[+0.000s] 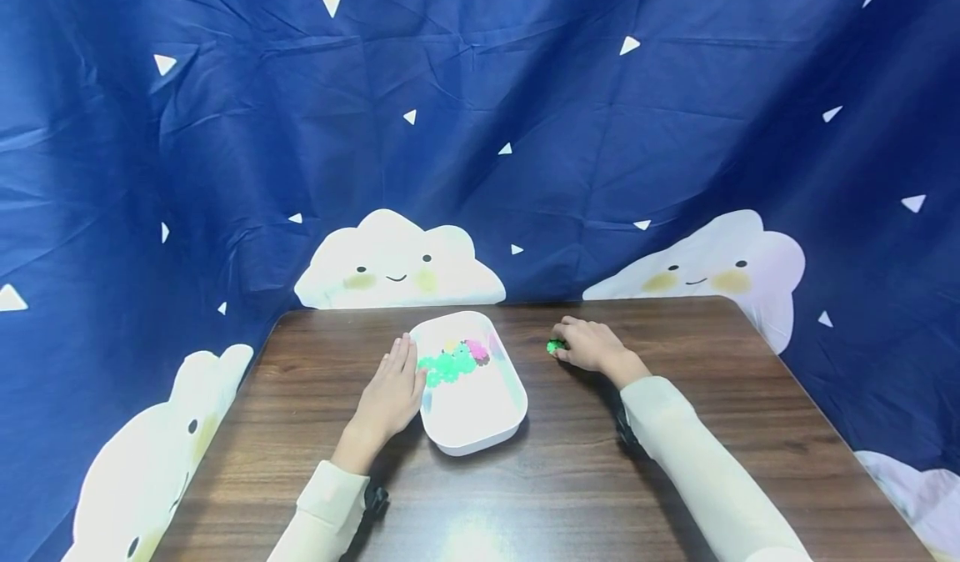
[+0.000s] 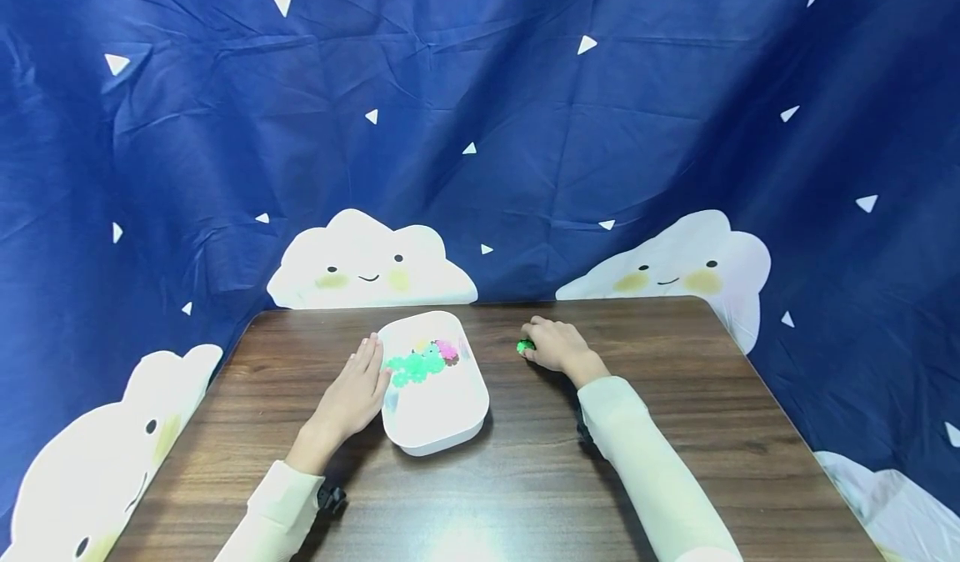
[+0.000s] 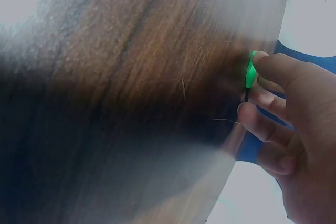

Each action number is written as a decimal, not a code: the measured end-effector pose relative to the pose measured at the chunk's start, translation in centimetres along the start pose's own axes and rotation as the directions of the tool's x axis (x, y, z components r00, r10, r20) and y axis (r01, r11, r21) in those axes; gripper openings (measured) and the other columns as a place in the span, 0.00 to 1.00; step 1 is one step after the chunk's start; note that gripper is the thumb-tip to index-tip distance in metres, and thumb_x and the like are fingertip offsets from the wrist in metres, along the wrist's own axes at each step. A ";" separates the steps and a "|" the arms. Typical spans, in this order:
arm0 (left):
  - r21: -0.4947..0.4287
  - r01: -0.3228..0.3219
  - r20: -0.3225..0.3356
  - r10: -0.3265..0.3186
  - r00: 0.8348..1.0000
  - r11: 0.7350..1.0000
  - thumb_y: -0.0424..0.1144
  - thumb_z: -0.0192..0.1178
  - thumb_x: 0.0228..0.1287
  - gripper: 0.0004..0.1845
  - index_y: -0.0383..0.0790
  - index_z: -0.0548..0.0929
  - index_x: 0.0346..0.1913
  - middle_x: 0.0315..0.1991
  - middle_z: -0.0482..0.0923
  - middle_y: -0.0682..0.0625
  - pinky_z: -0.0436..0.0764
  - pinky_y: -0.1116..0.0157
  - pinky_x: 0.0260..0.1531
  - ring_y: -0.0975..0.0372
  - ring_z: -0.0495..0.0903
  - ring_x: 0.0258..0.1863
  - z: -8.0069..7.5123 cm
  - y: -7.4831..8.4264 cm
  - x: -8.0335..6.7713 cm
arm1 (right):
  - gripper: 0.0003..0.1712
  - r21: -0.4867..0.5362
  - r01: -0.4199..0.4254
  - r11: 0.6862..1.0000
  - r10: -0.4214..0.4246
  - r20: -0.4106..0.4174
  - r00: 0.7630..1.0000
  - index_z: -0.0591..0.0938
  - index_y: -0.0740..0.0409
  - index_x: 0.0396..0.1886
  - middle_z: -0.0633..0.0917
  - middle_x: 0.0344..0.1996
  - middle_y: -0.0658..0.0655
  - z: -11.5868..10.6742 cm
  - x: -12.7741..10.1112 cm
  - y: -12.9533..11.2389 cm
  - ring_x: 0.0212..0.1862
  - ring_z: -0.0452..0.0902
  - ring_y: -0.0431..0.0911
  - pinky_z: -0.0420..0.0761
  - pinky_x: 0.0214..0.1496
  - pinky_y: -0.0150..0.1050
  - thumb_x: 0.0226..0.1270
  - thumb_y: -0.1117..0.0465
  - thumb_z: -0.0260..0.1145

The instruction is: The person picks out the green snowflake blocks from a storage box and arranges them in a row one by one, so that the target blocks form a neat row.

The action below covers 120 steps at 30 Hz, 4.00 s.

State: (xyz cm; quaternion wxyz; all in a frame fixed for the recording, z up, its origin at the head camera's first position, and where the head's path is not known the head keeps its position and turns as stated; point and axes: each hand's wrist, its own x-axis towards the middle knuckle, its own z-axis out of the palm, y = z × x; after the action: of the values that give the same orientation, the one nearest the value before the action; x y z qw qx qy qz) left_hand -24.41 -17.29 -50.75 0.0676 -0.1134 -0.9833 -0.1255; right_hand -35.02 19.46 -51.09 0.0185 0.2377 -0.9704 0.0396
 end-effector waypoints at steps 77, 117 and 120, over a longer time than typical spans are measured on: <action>0.028 -0.053 -0.006 0.053 0.999 0.998 0.50 0.31 0.79 0.33 0.28 0.52 0.75 0.78 0.46 0.36 0.56 0.47 0.75 0.47 0.47 0.79 0.4 -0.5 0.2 | 0.14 0.039 0.278 0.960 -0.281 0.189 0.941 0.84 0.48 0.46 0.85 0.38 0.44 -0.2 11.2 -20.0 0.36 0.78 0.40 0.81 0.46 0.34 0.60 0.55 0.71; 0.026 -0.037 -0.007 0.037 0.999 0.999 0.49 0.37 0.80 0.33 0.27 0.54 0.75 0.78 0.48 0.36 0.57 0.48 0.75 0.48 0.47 0.79 -0.2 -0.4 0.1 | 0.22 0.053 0.295 0.954 -0.300 0.165 0.940 0.81 0.44 0.58 0.80 0.51 0.47 -4.0 9.7 -18.6 0.44 0.77 0.41 0.80 0.51 0.39 0.65 0.50 0.68; 0.022 -0.037 -0.009 0.037 0.999 0.999 0.49 0.37 0.79 0.33 0.26 0.54 0.75 0.78 0.48 0.35 0.57 0.47 0.75 0.47 0.47 0.78 -0.3 -0.4 0.2 | 0.22 0.053 0.290 0.956 -0.295 0.134 0.946 0.81 0.44 0.57 0.80 0.49 0.47 -4.6 9.4 -17.8 0.43 0.75 0.40 0.80 0.48 0.38 0.64 0.49 0.68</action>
State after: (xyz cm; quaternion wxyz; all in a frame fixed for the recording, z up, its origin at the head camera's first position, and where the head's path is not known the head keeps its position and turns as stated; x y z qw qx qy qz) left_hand -24.63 -17.74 -50.55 0.0755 -0.1302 -0.9820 -0.1142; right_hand -35.05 -0.24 -44.74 -0.0479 0.3813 -0.9225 0.0354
